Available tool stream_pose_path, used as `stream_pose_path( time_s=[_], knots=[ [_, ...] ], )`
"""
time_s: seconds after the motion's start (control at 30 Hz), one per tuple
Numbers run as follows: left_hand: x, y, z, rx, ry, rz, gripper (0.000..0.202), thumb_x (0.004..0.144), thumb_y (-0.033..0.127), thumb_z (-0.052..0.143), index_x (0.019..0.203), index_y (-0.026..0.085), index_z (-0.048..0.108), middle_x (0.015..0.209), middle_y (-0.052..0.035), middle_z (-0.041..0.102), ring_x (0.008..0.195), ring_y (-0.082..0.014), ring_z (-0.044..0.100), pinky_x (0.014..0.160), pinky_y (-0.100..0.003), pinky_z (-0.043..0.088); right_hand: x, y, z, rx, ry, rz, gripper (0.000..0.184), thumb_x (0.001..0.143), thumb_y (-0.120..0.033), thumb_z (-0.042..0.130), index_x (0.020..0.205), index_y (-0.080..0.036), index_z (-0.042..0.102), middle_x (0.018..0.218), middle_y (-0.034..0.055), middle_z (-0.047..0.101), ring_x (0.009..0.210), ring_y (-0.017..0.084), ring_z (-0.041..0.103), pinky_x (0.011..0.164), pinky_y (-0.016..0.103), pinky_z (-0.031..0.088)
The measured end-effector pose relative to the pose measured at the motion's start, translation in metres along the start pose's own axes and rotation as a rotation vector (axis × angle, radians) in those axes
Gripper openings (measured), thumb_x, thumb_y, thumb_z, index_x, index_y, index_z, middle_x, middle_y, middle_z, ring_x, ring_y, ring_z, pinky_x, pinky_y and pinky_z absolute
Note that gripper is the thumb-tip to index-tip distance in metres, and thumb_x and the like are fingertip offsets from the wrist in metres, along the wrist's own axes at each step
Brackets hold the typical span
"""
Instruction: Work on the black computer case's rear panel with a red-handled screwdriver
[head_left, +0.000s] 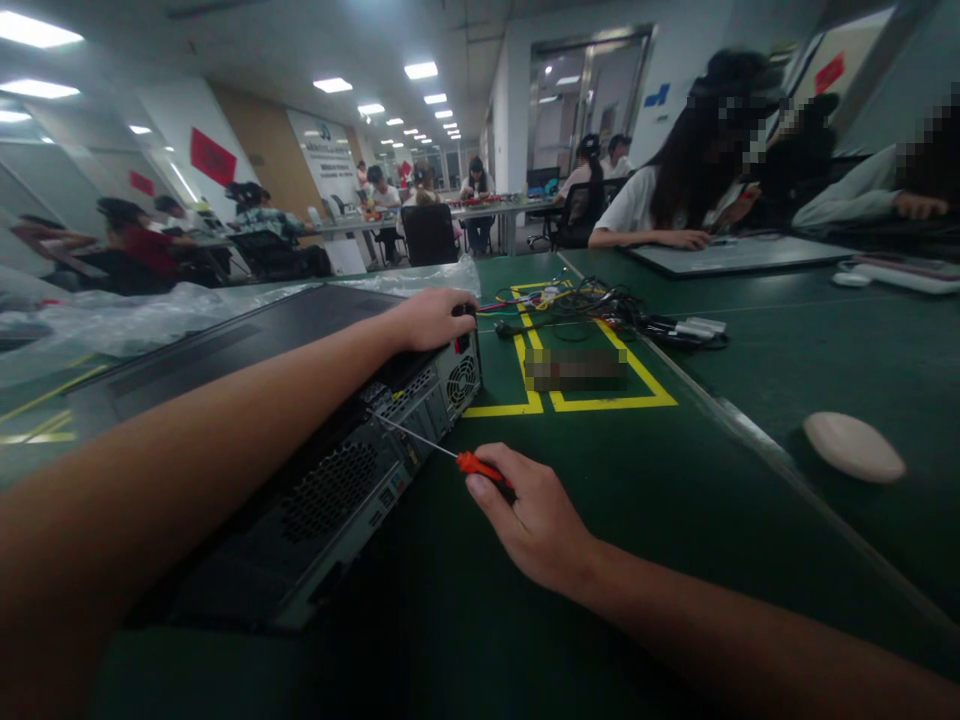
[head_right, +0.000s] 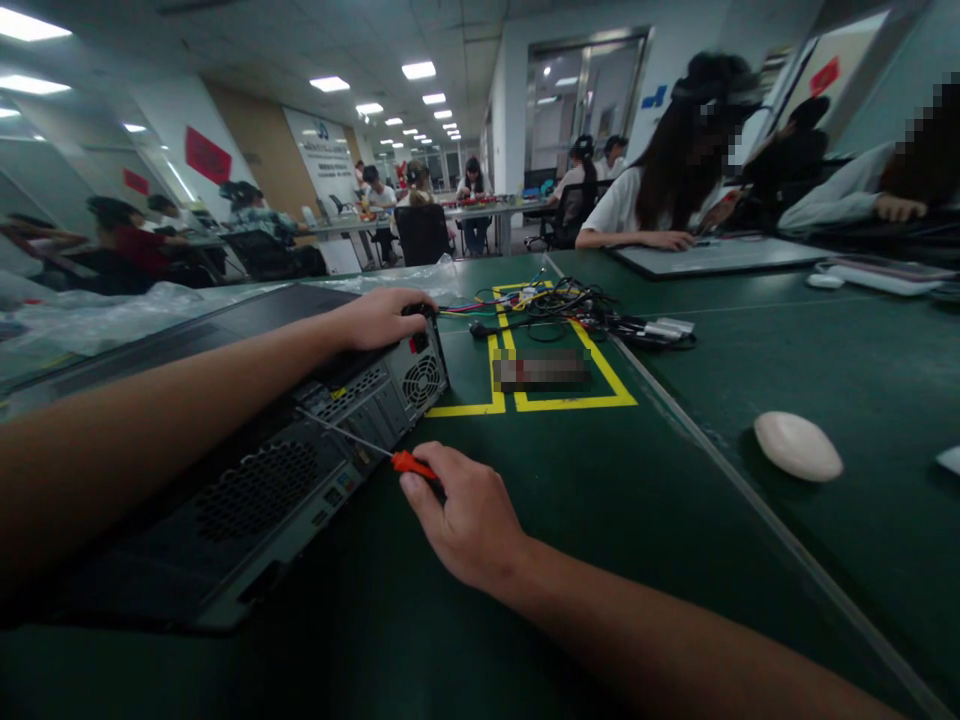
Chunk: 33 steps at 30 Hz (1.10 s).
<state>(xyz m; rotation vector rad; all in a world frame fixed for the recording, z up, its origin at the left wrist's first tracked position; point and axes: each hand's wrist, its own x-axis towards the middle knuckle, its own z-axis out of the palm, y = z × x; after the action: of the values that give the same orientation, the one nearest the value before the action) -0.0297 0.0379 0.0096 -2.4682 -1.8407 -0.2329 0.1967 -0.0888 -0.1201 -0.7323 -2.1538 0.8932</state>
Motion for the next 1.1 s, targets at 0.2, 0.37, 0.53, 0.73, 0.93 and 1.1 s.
stream_pose_path(
  time_s=[0.2, 0.37, 0.53, 0.73, 0.93, 1.1],
  knots=[
    [-0.0007, 0.0005, -0.0006, -0.011, -0.007, -0.009, 0.055, 0.088, 0.042, 0.045, 0.133, 0.020, 0.068, 0.131, -0.0141, 0.071, 0.122, -0.0314, 0.064, 0.108, -0.046, 0.047, -0.0008, -0.0002, -0.0011, 0.003, -0.006, 0.027, 0.018, 0.106, -0.034, 0.050, 0.107, -0.022, 0.062, 0.091, 0.0015, 0.065, 0.080, 0.018, 0.060, 0.073, 0.032, 0.041],
    [-0.0006, 0.0008, -0.0009, -0.015, -0.007, -0.004, 0.055, 0.087, 0.041, 0.045, 0.132, 0.020, 0.068, 0.130, -0.0139, 0.071, 0.120, -0.0311, 0.065, 0.107, -0.046, 0.047, 0.0001, -0.0016, -0.0015, -0.009, -0.014, 0.033, 0.019, 0.106, -0.035, 0.049, 0.106, -0.022, 0.062, 0.089, 0.0011, 0.064, 0.078, 0.018, 0.059, 0.072, 0.032, 0.040],
    [-0.0005, 0.0017, -0.0015, 0.019, -0.013, -0.003, 0.058, 0.089, 0.041, 0.043, 0.135, 0.016, 0.067, 0.132, -0.0155, 0.070, 0.120, -0.0315, 0.064, 0.106, -0.044, 0.047, 0.0003, -0.0023, -0.0003, -0.009, -0.031, 0.030, 0.017, 0.106, -0.034, 0.049, 0.104, -0.022, 0.061, 0.087, 0.0001, 0.063, 0.075, 0.017, 0.057, 0.070, 0.031, 0.038],
    [-0.0010, 0.0014, -0.0008, 0.002, -0.005, -0.011, 0.054, 0.089, 0.040, 0.045, 0.133, 0.021, 0.068, 0.132, -0.0131, 0.071, 0.120, -0.0307, 0.064, 0.107, -0.045, 0.047, -0.0024, -0.0002, -0.0016, -0.002, -0.030, 0.039, 0.018, 0.105, -0.034, 0.049, 0.100, -0.022, 0.061, 0.081, -0.0013, 0.060, 0.071, 0.016, 0.056, 0.068, 0.030, 0.037],
    [-0.0014, 0.0025, -0.0017, -0.001, -0.005, -0.013, 0.055, 0.088, 0.040, 0.044, 0.133, 0.019, 0.068, 0.132, -0.0141, 0.071, 0.120, -0.0313, 0.064, 0.107, -0.045, 0.047, -0.0032, -0.0018, -0.0033, 0.019, -0.013, -0.006, 0.019, 0.104, -0.034, 0.050, 0.099, -0.021, 0.062, 0.081, -0.0007, 0.060, 0.070, 0.016, 0.055, 0.066, 0.029, 0.038],
    [-0.0013, 0.0018, -0.0013, -0.005, -0.005, -0.005, 0.056, 0.089, 0.040, 0.044, 0.135, 0.017, 0.067, 0.133, -0.0157, 0.070, 0.122, -0.0317, 0.064, 0.108, -0.045, 0.047, -0.0009, -0.0027, -0.0020, 0.019, -0.007, -0.009, 0.019, 0.104, -0.035, 0.050, 0.102, -0.021, 0.062, 0.084, 0.0003, 0.062, 0.072, 0.016, 0.057, 0.068, 0.030, 0.040]
  ],
)
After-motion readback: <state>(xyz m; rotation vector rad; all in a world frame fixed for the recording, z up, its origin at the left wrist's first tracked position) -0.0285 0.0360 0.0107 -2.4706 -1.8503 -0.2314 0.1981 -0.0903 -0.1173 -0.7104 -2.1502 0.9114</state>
